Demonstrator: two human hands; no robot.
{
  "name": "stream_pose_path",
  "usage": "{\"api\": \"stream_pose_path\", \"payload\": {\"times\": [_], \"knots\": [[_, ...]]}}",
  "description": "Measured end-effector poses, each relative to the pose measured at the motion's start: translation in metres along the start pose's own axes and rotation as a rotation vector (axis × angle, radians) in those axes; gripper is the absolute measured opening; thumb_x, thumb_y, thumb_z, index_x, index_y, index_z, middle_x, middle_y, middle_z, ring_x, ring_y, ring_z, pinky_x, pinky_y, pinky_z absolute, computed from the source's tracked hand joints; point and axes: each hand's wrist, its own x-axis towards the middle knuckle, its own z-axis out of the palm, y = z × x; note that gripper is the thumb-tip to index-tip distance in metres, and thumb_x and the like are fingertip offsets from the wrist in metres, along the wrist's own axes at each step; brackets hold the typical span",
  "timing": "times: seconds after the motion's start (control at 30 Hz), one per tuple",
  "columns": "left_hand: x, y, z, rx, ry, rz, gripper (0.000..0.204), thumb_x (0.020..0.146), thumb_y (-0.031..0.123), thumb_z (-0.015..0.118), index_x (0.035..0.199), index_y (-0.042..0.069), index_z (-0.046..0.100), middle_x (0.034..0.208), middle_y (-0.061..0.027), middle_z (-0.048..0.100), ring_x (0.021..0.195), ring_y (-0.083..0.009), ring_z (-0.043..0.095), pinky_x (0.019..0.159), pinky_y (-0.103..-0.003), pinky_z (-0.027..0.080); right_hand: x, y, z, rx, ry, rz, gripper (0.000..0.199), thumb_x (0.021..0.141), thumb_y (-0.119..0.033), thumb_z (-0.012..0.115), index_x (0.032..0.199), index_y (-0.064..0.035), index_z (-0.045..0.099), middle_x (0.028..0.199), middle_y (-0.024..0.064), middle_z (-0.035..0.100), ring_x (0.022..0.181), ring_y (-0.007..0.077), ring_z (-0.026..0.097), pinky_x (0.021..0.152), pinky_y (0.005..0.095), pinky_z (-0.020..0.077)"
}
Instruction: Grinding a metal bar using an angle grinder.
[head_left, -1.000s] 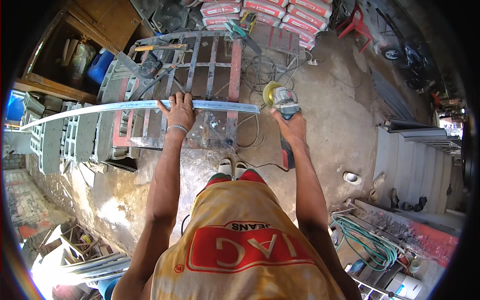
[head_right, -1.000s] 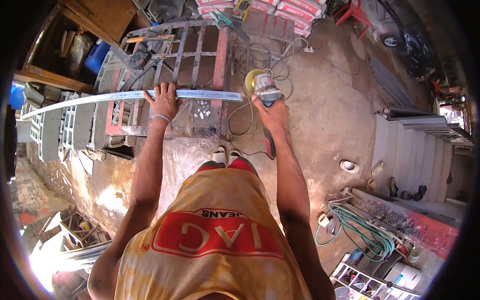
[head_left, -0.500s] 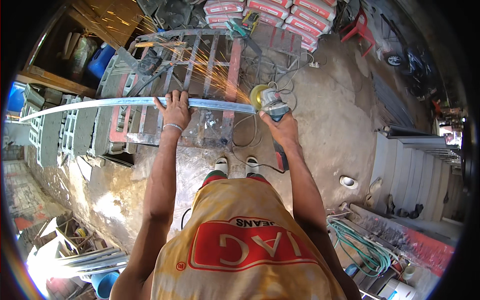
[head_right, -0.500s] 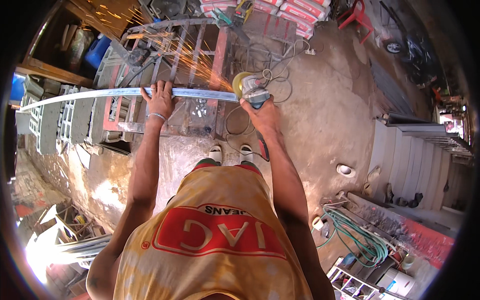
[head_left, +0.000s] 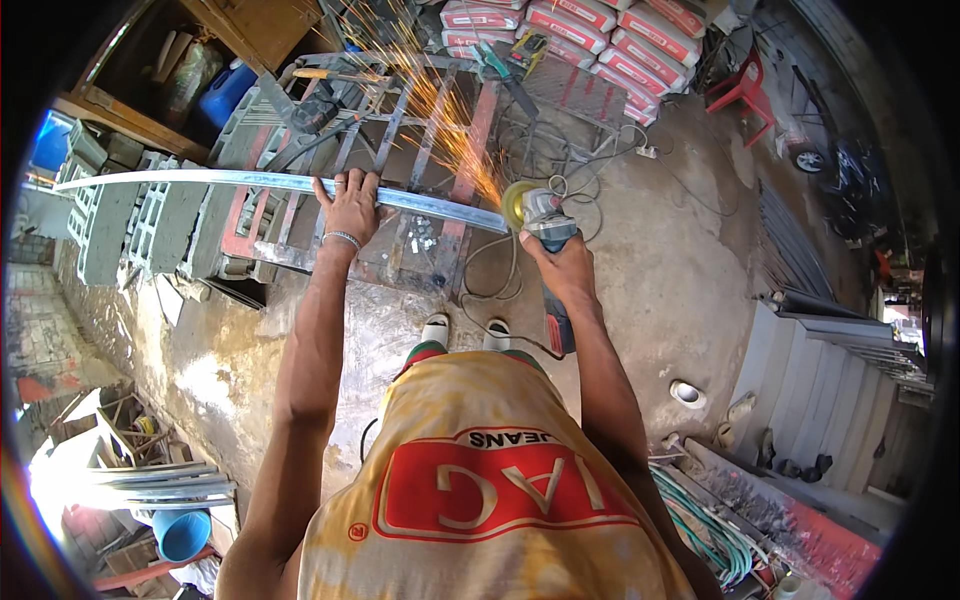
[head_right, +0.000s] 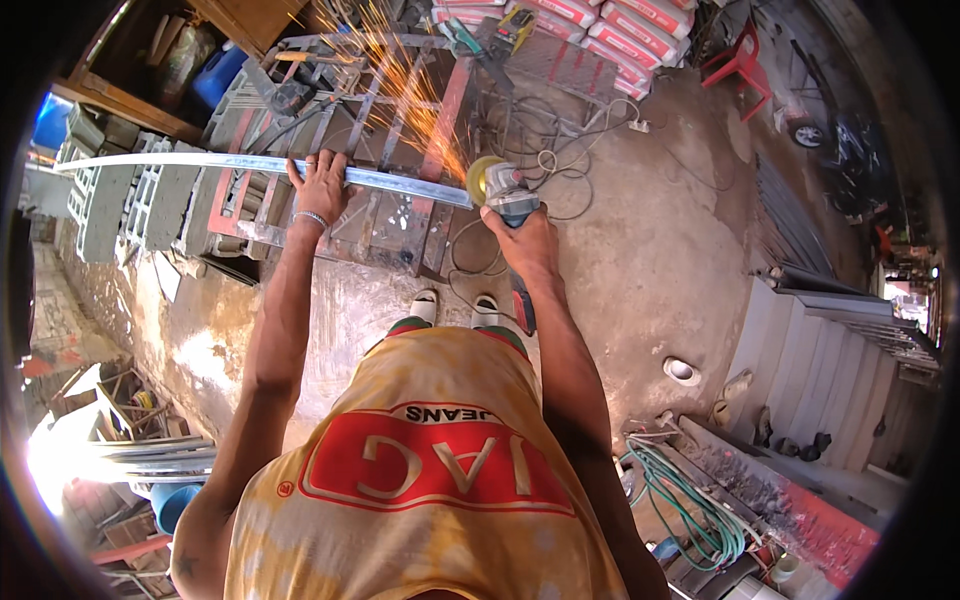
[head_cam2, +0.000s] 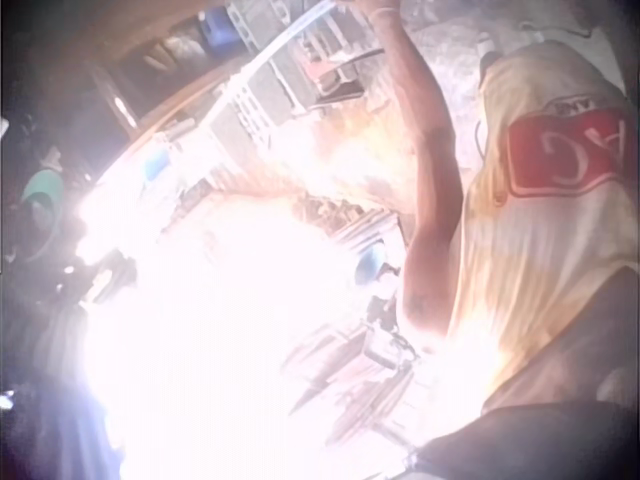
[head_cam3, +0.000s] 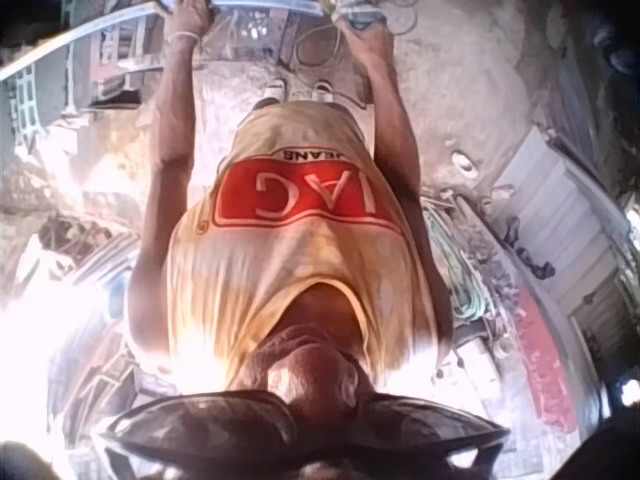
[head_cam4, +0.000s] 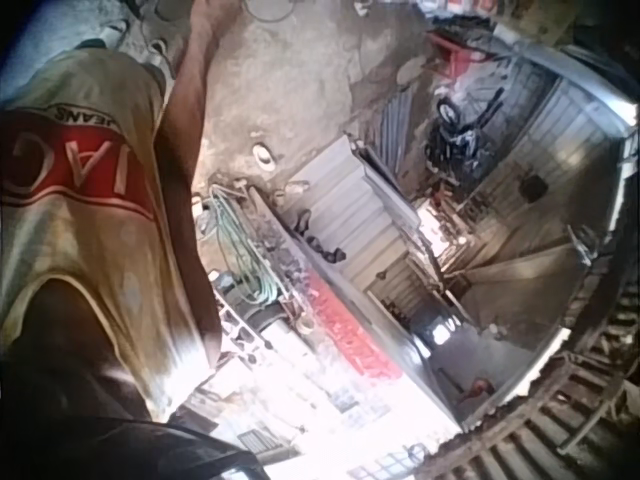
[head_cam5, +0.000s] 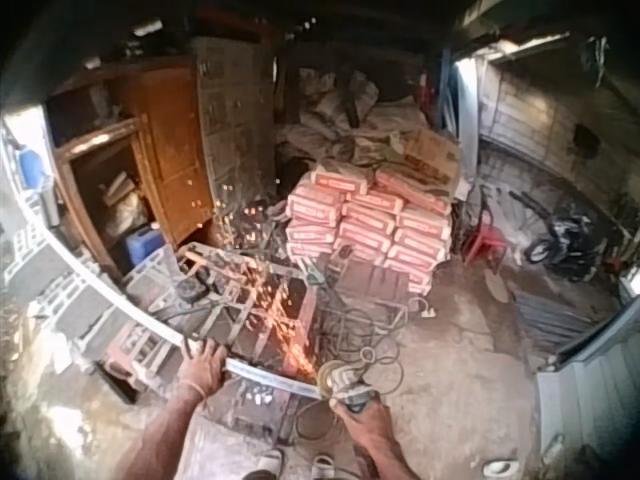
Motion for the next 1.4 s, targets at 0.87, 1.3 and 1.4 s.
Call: {"api": "stream_pose_path", "payload": {"times": [0.87,1.3,1.4], "knots": [[0.004,0.0,0.003,0.015,-0.015,0.002,0.052,0.086,0.038,0.079,0.126,0.016,0.053,0.128,-0.0071,0.05,0.134,-0.0351,0.043,0.112,-0.081,0.015,-0.007,0.002,0.004,-0.1,0.009,-0.001,0.08,0.076,-0.06,0.082,0.116,0.0059,0.061,0.103,0.0274,0.074,0.101,0.0435,0.072,0.087,0.047,0.0562],[0.006,-0.004,0.005,0.0,0.009,0.034,0.053,0.085,0.036,0.08,0.126,0.017,0.054,0.128,-0.0056,0.051,0.134,-0.0346,0.044,0.112,-0.081,0.015,-0.012,0.003,0.009,0.021,0.069,0.027,0.074,0.077,-0.054,0.085,0.117,0.005,0.063,0.104,0.0253,0.075,0.102,0.0394,0.074,0.088,0.0442,0.0562],[0.004,-0.002,0.006,-0.006,0.004,0.011,0.053,0.085,0.036,0.08,0.127,0.017,0.053,0.128,-0.0057,0.051,0.134,-0.0348,0.044,0.112,-0.081,0.014,-0.009,0.008,0.006,-0.023,0.049,0.021,0.076,0.077,-0.055,0.085,0.119,0.0047,0.063,0.104,0.0251,0.075,0.102,0.0395,0.074,0.088,0.0442,0.0562]]}}
